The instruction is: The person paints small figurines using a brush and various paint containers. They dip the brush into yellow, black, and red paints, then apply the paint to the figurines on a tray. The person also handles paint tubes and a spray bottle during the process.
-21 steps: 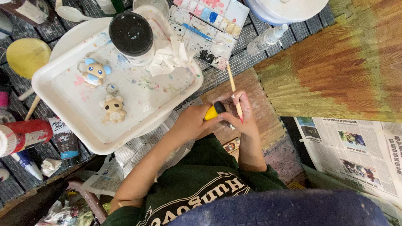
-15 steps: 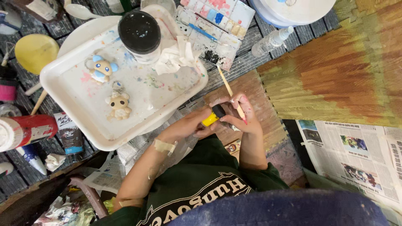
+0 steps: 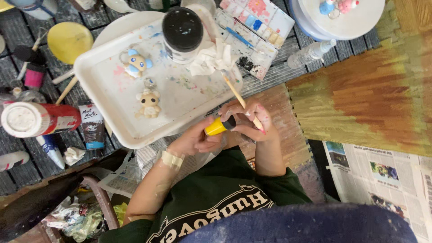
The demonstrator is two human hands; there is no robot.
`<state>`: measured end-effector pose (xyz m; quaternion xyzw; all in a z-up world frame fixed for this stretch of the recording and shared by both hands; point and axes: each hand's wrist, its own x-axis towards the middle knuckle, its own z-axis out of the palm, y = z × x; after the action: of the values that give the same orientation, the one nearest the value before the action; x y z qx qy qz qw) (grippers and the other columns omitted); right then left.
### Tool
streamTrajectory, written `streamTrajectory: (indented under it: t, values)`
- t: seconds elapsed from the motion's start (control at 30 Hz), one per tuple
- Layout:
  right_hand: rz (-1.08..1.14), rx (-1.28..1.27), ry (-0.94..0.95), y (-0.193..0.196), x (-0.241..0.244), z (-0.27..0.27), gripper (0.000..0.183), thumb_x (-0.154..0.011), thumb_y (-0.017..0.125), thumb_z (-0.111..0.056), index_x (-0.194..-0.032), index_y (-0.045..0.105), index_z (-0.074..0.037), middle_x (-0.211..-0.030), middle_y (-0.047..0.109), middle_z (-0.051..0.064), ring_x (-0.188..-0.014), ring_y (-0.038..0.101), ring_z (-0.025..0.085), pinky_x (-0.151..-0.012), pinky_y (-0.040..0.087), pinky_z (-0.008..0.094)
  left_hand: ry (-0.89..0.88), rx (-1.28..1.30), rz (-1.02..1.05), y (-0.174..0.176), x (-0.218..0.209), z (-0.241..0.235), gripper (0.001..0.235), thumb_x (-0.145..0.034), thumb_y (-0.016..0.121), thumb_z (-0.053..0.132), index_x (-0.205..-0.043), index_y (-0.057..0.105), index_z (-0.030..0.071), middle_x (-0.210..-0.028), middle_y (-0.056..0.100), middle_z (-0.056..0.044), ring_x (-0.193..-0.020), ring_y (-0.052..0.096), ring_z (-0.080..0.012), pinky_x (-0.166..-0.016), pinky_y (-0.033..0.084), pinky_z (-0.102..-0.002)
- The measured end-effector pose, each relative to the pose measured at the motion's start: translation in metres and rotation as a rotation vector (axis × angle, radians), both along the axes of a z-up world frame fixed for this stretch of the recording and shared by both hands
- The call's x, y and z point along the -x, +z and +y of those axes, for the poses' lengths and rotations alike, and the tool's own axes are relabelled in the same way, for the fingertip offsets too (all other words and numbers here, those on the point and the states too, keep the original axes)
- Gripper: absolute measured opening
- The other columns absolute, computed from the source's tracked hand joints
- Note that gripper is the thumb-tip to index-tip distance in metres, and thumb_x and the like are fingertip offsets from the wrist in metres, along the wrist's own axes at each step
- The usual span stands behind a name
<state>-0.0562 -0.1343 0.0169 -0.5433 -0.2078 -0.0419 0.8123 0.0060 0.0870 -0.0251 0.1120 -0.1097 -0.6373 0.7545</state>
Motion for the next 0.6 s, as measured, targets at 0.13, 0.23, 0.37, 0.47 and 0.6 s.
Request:
streamTrajectory:
  t: [0.13, 0.23, 0.37, 0.47, 0.6]
  values:
    - [-0.054, 0.061, 0.026, -0.001, -0.015, 0.013, 0.046, -0.093, 0.061, 0.017, -0.117, 0.041, -0.016, -0.125, 0.066, 0.02, -0.132, 0.06, 0.039, -0.113, 0.045, 0.057, 0.062, -0.091, 0.221, -0.001, 0.0, 0.014, 0.042, -0.111, 0.041, 0.045, -0.093, 0.056, 0.01, -0.059, 0.043, 0.008, -0.038, 0.034, 0.0017, -0.039, 0.03, -0.017]
    - [-0.04, 0.033, 0.106, 0.0, -0.021, 0.023, 0.046, -0.094, 0.059, 0.016, -0.121, 0.04, -0.016, -0.117, 0.069, 0.022, -0.132, 0.059, 0.04, -0.113, 0.045, 0.056, -0.005, 0.004, 0.379, -0.003, 0.001, 0.024, 0.042, -0.112, 0.041, 0.045, -0.097, 0.056, 0.009, -0.059, 0.044, 0.009, -0.037, 0.032, 0.0024, -0.038, 0.03, -0.017]
    - [0.017, -0.106, 0.25, 0.002, -0.03, 0.026, 0.047, -0.096, 0.061, 0.013, -0.124, 0.04, -0.017, -0.113, 0.068, 0.02, -0.128, 0.059, 0.036, -0.112, 0.047, 0.053, -0.053, 0.156, 0.427, -0.023, 0.006, 0.026, 0.045, -0.114, 0.041, 0.048, -0.097, 0.057, 0.009, -0.058, 0.044, 0.01, -0.037, 0.032, 0.0012, -0.04, 0.029, -0.016]
    - [-0.052, -0.132, 0.301, 0.007, -0.043, 0.025, 0.046, -0.097, 0.063, 0.009, -0.126, 0.04, -0.018, -0.108, 0.067, 0.014, -0.116, 0.066, 0.029, -0.112, 0.049, 0.053, 0.032, 0.26, 0.261, -0.027, 0.01, 0.023, 0.054, -0.121, 0.042, 0.05, -0.091, 0.06, 0.009, -0.061, 0.049, 0.009, -0.049, 0.041, -0.0049, -0.05, 0.035, -0.02]
    - [-0.157, -0.003, -0.106, 0.005, -0.056, 0.018, 0.048, -0.095, 0.068, 0.009, -0.125, 0.043, -0.02, -0.106, 0.068, 0.015, -0.099, 0.066, 0.017, -0.093, 0.051, 0.039, 0.362, -0.071, -0.41, 0.014, 0.006, 0.033, 0.041, -0.101, 0.055, 0.044, -0.114, 0.065, 0.007, -0.085, 0.061, -0.002, -0.071, 0.057, -0.0137, -0.067, 0.047, -0.025]
